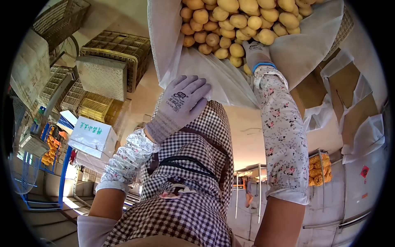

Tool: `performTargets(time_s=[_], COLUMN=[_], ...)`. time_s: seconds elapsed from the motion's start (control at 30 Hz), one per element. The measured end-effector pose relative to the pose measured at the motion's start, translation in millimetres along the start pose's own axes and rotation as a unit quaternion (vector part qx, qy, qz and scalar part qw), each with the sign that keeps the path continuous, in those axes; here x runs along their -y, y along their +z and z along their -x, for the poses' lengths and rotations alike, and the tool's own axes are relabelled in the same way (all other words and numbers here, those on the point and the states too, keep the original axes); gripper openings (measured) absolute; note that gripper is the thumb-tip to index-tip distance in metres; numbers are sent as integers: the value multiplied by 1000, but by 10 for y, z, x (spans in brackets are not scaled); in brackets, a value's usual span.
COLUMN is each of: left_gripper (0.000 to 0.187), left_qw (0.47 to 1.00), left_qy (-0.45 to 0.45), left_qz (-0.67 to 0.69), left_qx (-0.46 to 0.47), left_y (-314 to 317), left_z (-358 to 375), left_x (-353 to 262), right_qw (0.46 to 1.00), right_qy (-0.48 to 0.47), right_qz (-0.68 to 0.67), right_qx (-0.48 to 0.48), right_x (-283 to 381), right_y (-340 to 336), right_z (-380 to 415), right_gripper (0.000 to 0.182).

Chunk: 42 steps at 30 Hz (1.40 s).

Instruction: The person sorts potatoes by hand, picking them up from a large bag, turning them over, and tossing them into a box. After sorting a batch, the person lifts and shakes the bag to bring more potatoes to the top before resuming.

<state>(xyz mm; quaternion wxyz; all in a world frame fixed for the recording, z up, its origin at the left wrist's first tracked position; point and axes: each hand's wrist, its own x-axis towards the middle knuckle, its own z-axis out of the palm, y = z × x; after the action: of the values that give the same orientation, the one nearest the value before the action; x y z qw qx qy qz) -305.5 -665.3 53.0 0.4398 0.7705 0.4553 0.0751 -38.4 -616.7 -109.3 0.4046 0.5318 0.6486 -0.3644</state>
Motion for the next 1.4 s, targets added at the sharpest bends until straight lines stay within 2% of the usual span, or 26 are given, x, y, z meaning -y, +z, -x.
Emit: performTargets(time_s=[0.03,0.1,0.13,0.2,0.27,0.33,0.37,0.4,0.43,0.47,0.53,0.67,0.77,0.87,0.93,1.07,1.1,1.13,1.2,1.23,1.27,1.33,1.37,1.4], left_gripper=[37,37,37,37,37,38,38,38,38,39,39,41,40,40,39,37,36,36,33,33,35,35,34,40], left_qw=[1000,1000,1000,1000,1000,1000,1000,1000,1000,1000,1000,1000,999,999,999,1000,1000,1000,997,997,1000,986,956,962], left_qy=[4,10,10,8,3,-5,-8,-7,-8,-9,0,15,27,33,32,24,20,17,-23,-23,4,95,156,116], left_qz=[-3,-6,-6,-7,6,11,15,19,15,8,17,23,20,13,7,10,11,9,35,35,20,-104,-212,-149], left_qx=[-3,-11,-15,-18,-29,-25,-17,-17,1,19,13,1,-13,-11,2,9,11,11,64,66,15,-85,-131,-194], left_y=[21,56,61,69,87,70,67,61,44,28,30,35,31,25,23,18,2,-20,-95,-147,-211,-335,-422,-533], left_z=[8,-7,-1,40,53,19,-4,-20,-37,-56,-56,-81,-86,-103,-117,-115,-115,-126,-185,-247,-354,-796,-1162,-1619], left_x=[2,10,8,1,11,-8,-21,-26,-21,-15,-5,-13,-28,-50,-51,-63,-66,-74,-102,-76,-13,189,356,399], right_qw=[1000,994,994,994,986,923,924,827,686,686,601,586,602,573,521,552,685,793,887,870,854,807,807,835], right_qy=[0,-65,-66,5,-54,-11,-10,-22,-33,-29,-73,-79,-38,-44,-55,-76,-141,-201,-195,-151,-98,13,14,-6], right_qz=[4,-45,-42,-105,-77,-339,-336,-541,-719,-718,-777,-774,-762,-788,-831,-813,-691,-543,-281,-327,-368,-449,-450,-362], right_qx=[3,-76,-77,17,-135,-184,-183,-147,-107,-111,-171,-228,-236,-221,-188,-169,-183,-190,-310,-337,-355,-382,-381,-414], right_x=[-67,-205,-228,-310,-236,47,129,194,257,330,453,499,483,463,460,358,257,122,-478,-693,-832,-1019,-1013,-980], right_y=[69,166,125,205,72,-344,-463,-553,-627,-696,-802,-918,-973,-988,-1012,-987,-954,-897,-502,-668,-996,-1605,-1764,-1902], right_z=[26,59,83,75,497,940,1124,1301,1460,1598,1799,1941,2002,2058,2083,2038,1949,1836,1497,1340,1224,1014,936,871], right_gripper=[42,46,46,48,52,47,47,53,60,60,65,68,70,71,70,62,56,54,43,42,43,44,44,40])
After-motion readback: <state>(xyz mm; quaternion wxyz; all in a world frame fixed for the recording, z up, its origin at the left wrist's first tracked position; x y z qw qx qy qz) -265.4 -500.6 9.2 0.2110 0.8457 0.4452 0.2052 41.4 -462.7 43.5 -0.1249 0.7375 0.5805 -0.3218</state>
